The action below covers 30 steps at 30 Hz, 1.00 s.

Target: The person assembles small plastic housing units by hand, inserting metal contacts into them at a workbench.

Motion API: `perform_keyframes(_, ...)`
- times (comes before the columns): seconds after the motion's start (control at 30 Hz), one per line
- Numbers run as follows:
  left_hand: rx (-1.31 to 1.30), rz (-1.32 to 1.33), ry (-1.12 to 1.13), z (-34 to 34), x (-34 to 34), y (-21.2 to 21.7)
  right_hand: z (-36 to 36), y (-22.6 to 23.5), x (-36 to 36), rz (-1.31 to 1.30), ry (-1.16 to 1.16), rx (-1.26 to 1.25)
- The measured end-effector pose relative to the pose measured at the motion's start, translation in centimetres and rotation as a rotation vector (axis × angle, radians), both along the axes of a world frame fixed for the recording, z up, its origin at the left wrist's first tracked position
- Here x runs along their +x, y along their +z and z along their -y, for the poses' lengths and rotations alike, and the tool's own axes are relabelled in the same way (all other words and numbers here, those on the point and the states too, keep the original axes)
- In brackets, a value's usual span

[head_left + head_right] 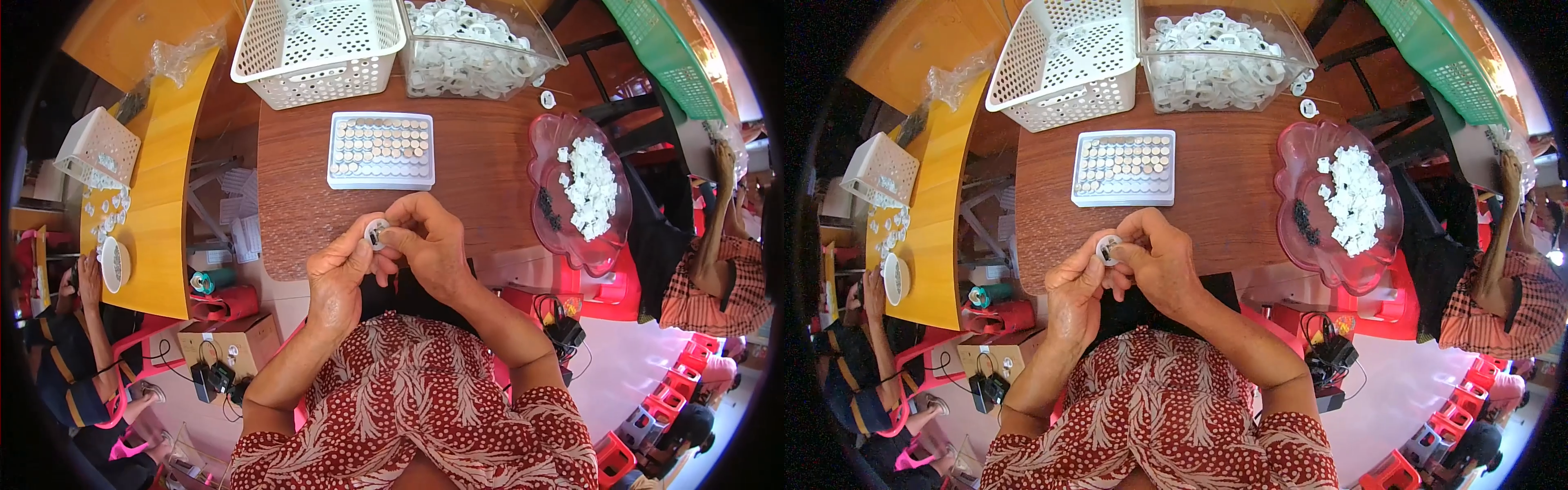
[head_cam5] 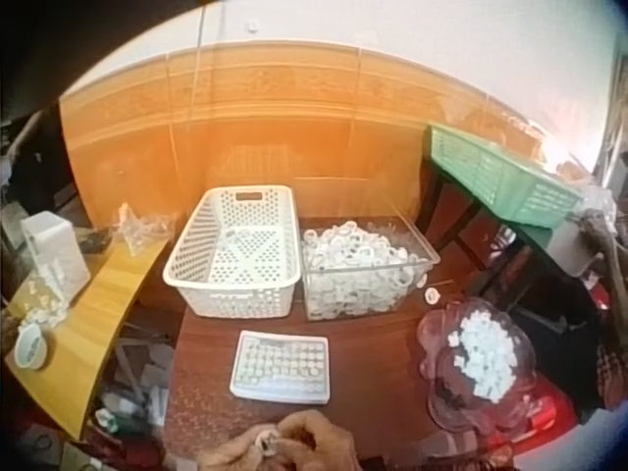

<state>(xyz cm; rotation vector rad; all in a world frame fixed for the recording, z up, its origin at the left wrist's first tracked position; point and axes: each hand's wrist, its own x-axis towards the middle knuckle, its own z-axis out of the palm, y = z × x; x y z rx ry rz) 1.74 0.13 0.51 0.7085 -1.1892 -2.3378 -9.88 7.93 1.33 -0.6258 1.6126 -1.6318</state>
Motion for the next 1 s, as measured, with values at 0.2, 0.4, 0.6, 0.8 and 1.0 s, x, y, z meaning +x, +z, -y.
perform_keyframes(0.2,-0.046,0.009,-0.008,0.0,0.0,-0.1,0.2,-0.1,0.3,-0.009,-0.034,-0.050)
perform_keyframes(0.4,-0.056,0.025,-0.029,0.5,-0.1,-0.4,0.5,-1.2,0.6,-0.098,-0.060,-0.044)
perform_keyframes(0.6,-0.043,0.022,0.037,0.2,-0.4,-0.6,0.9,-1.7,1.8,-0.162,-0.138,-0.071)
perform_keyframes(0.8,-0.237,0.034,0.113,-0.5,-0.9,-1.1,1.3,-1.1,1.9,-0.108,-0.177,-0.049)
perform_keyframes(1.0,-0.059,0.013,0.056,0.3,-0.8,-0.8,1.1,-1.5,2.1,0.015,-0.188,-0.141)
